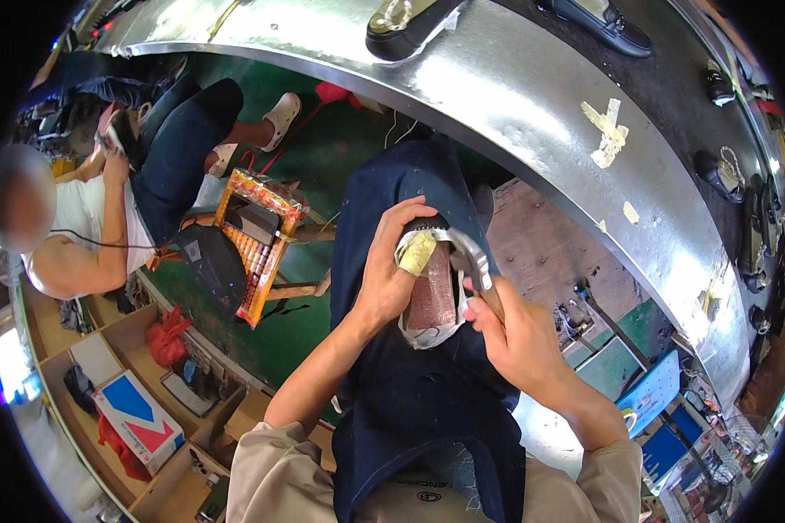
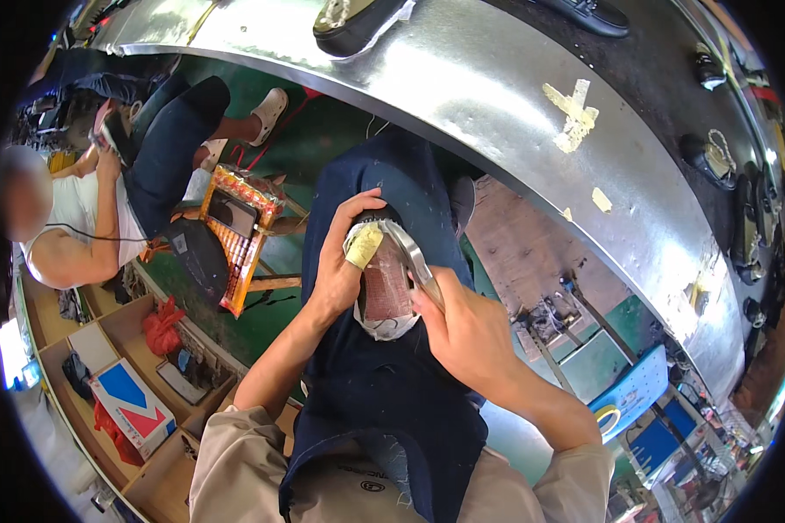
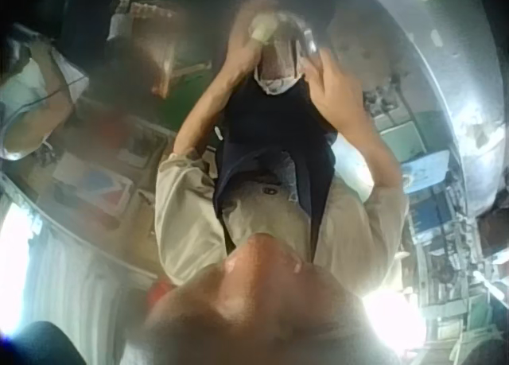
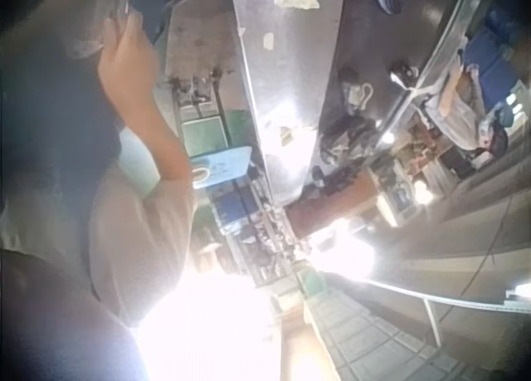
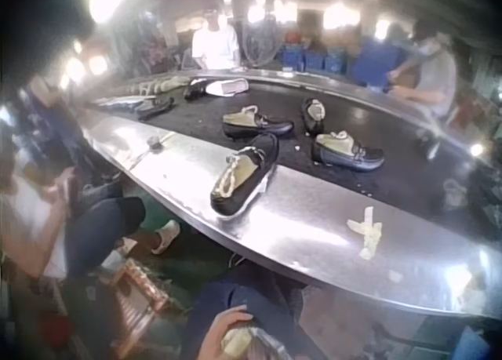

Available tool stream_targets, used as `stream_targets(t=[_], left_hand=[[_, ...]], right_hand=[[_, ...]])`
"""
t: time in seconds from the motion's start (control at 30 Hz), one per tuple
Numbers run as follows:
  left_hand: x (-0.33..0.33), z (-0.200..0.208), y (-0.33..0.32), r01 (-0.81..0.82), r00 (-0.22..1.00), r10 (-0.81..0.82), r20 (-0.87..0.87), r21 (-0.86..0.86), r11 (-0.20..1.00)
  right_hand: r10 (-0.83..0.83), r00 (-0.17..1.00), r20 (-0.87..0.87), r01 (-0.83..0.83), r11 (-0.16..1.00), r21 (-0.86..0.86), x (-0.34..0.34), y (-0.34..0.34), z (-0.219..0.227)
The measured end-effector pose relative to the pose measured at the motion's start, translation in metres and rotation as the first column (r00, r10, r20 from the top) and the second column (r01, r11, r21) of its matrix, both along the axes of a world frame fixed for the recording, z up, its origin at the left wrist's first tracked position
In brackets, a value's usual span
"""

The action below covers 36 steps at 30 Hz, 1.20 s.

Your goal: Pulling and hammering shoe uppers over lasts on a production line.

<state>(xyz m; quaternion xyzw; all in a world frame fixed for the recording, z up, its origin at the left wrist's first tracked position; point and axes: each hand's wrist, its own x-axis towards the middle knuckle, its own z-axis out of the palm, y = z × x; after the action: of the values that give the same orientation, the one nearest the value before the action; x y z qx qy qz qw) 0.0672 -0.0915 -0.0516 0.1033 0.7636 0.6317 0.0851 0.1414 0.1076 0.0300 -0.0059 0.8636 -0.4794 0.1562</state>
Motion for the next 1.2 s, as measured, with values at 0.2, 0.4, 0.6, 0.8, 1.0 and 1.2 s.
stream_targets(t=[0.2, 0.4, 0.6, 0.8, 1.0, 1.2], left_hand=[[0.003, -0.009, -0.012, -0.050, 0.996, 0.046, 0.071, 0.064, 0.997], [0.009, 0.063, -0.004, 0.073, 0.831, -0.178, -0.527, -0.214, 0.974], [0.052, 0.106, -0.001, 0.155, 0.729, -0.301, -0.615, -0.281, 0.947], [0.043, -0.042, -0.022, -0.487, 0.556, -0.055, 0.829, 0.379, 0.787], [0.036, -0.022, -0.009, -0.559, 0.639, -0.145, 0.755, 0.586, 0.587], [0.047, -0.040, -0.018, -0.371, 0.804, -0.039, 0.593, 0.553, 0.746]], right_hand=[[0.088, 0.984, -0.155, -0.047, 0.968, 0.245, -0.030, -0.014, -0.028], [-0.137, 0.848, 0.512, 0.318, 0.905, -0.284, 0.004, 0.042, -0.060], [-0.210, 0.854, 0.476, 0.453, 0.749, -0.484, 0.009, 0.033, -0.073], [-0.302, 0.951, -0.062, 0.257, 0.888, -0.381, 0.001, -0.005, -0.033], [0.100, 0.985, -0.140, -0.063, 0.967, 0.248, -0.007, 0.005, -0.070], [0.350, 0.752, 0.558, -0.129, 0.909, -0.395, -0.030, 0.025, -0.052]])
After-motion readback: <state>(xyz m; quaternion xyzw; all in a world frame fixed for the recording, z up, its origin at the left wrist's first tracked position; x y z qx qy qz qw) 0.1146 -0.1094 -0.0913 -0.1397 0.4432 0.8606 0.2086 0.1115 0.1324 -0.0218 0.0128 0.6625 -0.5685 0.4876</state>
